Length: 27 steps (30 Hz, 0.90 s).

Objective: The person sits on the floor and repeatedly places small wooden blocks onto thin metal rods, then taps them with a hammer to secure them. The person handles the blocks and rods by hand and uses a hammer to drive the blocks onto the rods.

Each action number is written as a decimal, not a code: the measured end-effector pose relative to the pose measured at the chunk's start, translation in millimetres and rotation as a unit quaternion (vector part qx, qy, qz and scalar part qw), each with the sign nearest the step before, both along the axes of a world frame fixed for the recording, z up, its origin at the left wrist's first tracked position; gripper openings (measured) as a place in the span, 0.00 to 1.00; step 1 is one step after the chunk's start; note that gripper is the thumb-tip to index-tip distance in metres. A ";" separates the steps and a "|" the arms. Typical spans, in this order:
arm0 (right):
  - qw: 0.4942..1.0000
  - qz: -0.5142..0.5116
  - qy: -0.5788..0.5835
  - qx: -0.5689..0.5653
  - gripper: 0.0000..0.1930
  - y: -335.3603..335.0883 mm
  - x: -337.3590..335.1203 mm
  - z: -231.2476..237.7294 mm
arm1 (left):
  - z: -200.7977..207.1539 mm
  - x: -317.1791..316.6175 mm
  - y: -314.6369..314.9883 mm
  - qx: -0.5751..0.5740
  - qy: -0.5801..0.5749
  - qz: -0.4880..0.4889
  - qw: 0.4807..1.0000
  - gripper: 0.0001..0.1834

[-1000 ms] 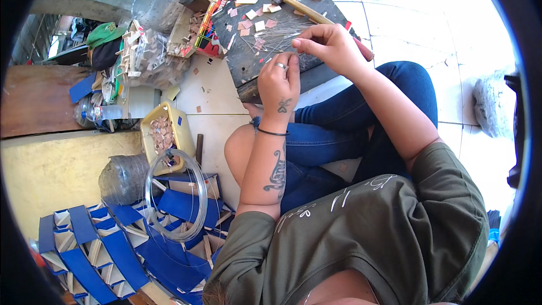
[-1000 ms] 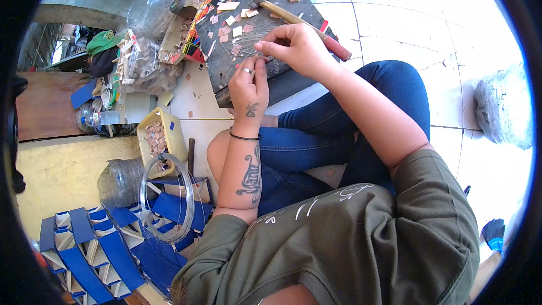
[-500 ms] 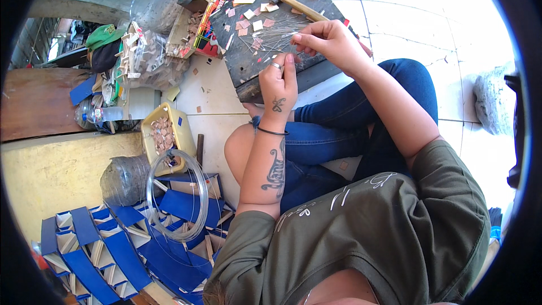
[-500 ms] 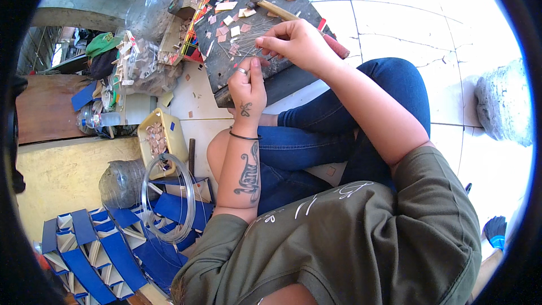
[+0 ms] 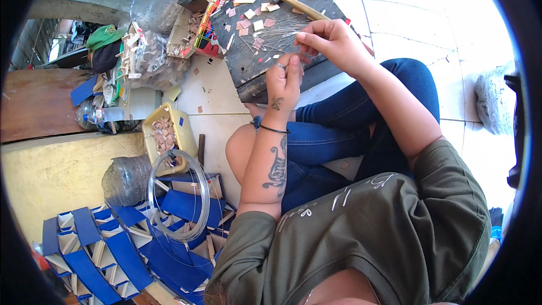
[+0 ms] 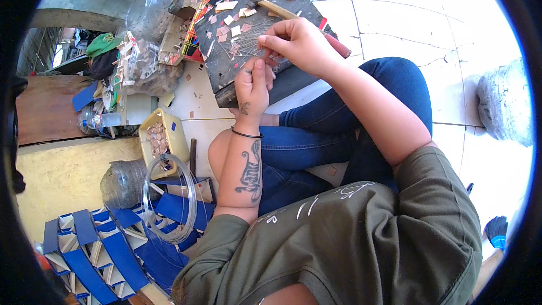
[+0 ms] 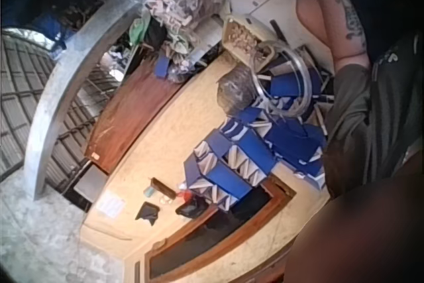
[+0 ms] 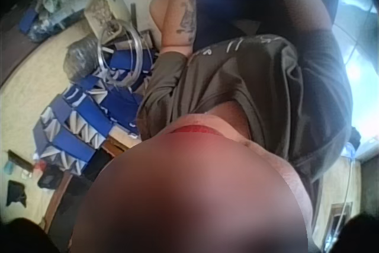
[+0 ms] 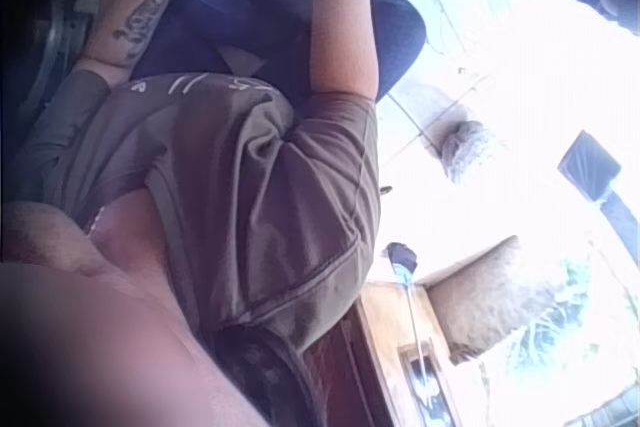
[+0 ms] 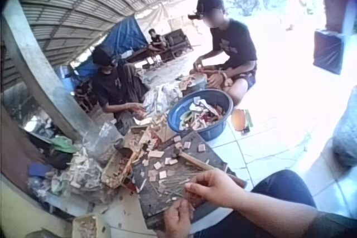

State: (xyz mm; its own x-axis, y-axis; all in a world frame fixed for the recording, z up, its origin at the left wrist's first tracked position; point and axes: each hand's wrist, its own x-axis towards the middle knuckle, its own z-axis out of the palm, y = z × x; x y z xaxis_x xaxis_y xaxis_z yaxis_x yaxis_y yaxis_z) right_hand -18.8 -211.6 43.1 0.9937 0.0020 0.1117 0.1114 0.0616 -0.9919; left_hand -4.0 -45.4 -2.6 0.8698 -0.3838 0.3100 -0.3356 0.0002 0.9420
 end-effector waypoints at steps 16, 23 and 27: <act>0.795 -0.176 -0.121 -0.567 0.21 -32.6 2.0 -7.4 | 0.4 9.8 -6.9 0.161 -0.200 0.137 0.957 0.03; 0.813 -0.147 -0.051 -0.562 0.16 -47.4 -2.7 -31.1 | 3.3 8.4 -10.7 0.161 -0.232 0.165 0.945 0.04; 0.933 -0.112 0.004 -0.342 0.18 -49.7 -39.9 -3.6 | 2.3 7.2 -11.1 0.137 -0.211 0.158 0.955 0.03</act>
